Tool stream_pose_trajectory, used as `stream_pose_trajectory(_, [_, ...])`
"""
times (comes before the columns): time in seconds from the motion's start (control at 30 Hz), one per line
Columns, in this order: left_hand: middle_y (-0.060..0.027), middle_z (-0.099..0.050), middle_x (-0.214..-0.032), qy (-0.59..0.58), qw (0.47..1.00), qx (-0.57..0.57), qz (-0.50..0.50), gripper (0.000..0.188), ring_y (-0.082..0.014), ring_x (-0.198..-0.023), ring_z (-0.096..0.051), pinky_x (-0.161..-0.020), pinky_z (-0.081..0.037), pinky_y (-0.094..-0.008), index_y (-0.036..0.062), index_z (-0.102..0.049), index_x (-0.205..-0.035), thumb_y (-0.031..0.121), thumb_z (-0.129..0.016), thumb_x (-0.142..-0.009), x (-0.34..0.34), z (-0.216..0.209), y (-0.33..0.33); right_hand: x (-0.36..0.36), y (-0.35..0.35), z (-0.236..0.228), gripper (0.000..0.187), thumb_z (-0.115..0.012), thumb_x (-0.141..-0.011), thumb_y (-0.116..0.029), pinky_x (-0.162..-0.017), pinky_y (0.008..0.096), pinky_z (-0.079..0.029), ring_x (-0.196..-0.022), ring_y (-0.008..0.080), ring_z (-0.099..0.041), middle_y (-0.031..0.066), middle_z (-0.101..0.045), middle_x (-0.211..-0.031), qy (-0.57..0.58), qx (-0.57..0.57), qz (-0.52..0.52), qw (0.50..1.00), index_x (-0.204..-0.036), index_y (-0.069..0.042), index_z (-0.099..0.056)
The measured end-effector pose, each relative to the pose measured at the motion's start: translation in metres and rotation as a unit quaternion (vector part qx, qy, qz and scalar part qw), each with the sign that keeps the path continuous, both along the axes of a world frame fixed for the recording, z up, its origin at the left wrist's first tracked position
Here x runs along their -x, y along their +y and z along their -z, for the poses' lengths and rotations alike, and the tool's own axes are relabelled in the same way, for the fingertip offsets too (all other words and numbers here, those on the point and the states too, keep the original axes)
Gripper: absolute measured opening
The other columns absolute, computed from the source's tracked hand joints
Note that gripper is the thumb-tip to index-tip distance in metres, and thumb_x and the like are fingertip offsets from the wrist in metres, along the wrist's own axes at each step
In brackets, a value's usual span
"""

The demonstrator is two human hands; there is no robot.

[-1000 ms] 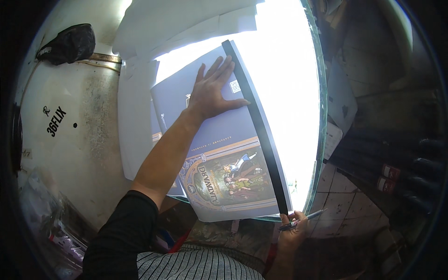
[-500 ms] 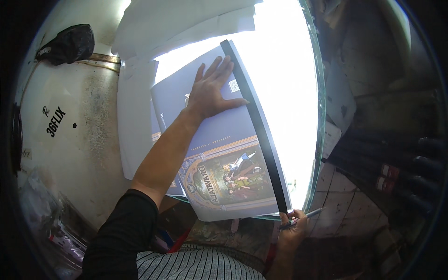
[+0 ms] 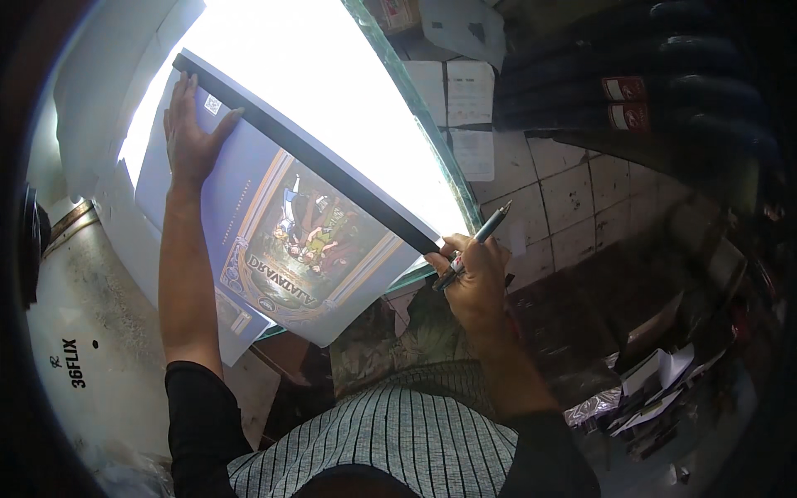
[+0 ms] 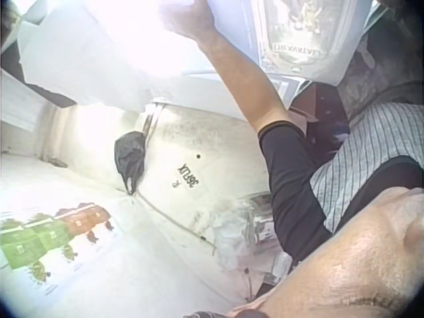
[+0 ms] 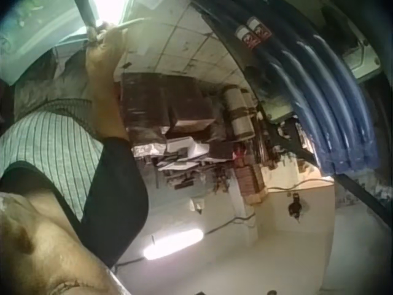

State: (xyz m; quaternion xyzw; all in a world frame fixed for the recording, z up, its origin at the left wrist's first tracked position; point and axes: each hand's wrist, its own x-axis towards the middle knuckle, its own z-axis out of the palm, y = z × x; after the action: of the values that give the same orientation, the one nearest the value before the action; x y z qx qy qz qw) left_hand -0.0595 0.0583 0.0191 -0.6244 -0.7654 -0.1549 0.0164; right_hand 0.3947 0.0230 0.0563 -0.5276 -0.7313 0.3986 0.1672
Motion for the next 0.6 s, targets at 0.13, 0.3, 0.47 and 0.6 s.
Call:
stream_pose_trajectory(0.13, [-0.0215, -0.029, -0.16, -0.009, 1.0, 0.029, -0.005, 0.107, -0.0356, -0.151, -0.022, -0.122, -0.013, -0.0542, 0.001, -0.033, -0.151, 0.064, -0.075, -0.076, -0.005, -0.01, 0.0, 0.004, 0.001, -0.003, 0.04, -0.086, -0.078, -0.016, -0.09, 0.0406, -0.038, -0.087, 0.0215, -0.058, 0.0012, -0.067, -0.088, -0.027, 0.028, 0.005, 0.999, -0.111, -0.009, -0.065])
stream_pose_trajectory(0.3, [-0.0241, -0.024, -0.161, -0.012, 0.991, 0.119, -0.058, 0.12, -0.0371, -0.152, -0.017, -0.122, -0.009, -0.0544, -0.0005, -0.026, -0.153, 0.068, -0.078, -0.069, -0.018, -0.025, 0.006, 0.003, -0.001, -0.001, 0.04, -0.085, -0.078, -0.016, -0.091, 0.0402, -0.037, -0.087, 0.0206, -0.059, 0.001, -0.067, -0.088, -0.012, 0.038, 0.011, 0.999, -0.111, -0.009, -0.065])
stream_pose_trajectory(0.47, [-0.0241, -0.024, -0.161, 0.021, 0.994, 0.085, -0.059, 0.125, -0.0375, -0.152, -0.017, -0.122, -0.007, -0.0567, 0.0007, -0.024, -0.153, 0.071, -0.079, -0.065, -0.011, -0.013, 0.001, 0.005, 0.002, -0.003, 0.041, -0.085, -0.078, -0.014, -0.09, 0.0409, -0.037, -0.087, 0.0222, -0.059, 0.002, -0.067, -0.09, -0.037, 0.021, -0.009, 0.999, -0.112, -0.01, -0.064])
stream_pose_trajectory(0.6, [-0.0238, -0.024, -0.161, 0.004, 0.994, 0.094, -0.05, 0.125, -0.0373, -0.152, -0.017, -0.122, -0.007, -0.0568, 0.0009, -0.024, -0.153, 0.071, -0.079, -0.065, -0.015, -0.018, 0.003, -0.001, 0.002, 0.0, 0.044, -0.086, -0.076, -0.013, -0.091, 0.0422, -0.037, -0.088, 0.0227, -0.059, 0.0025, -0.067, -0.095, -0.028, -0.003, -0.042, 0.999, -0.113, -0.01, -0.062])
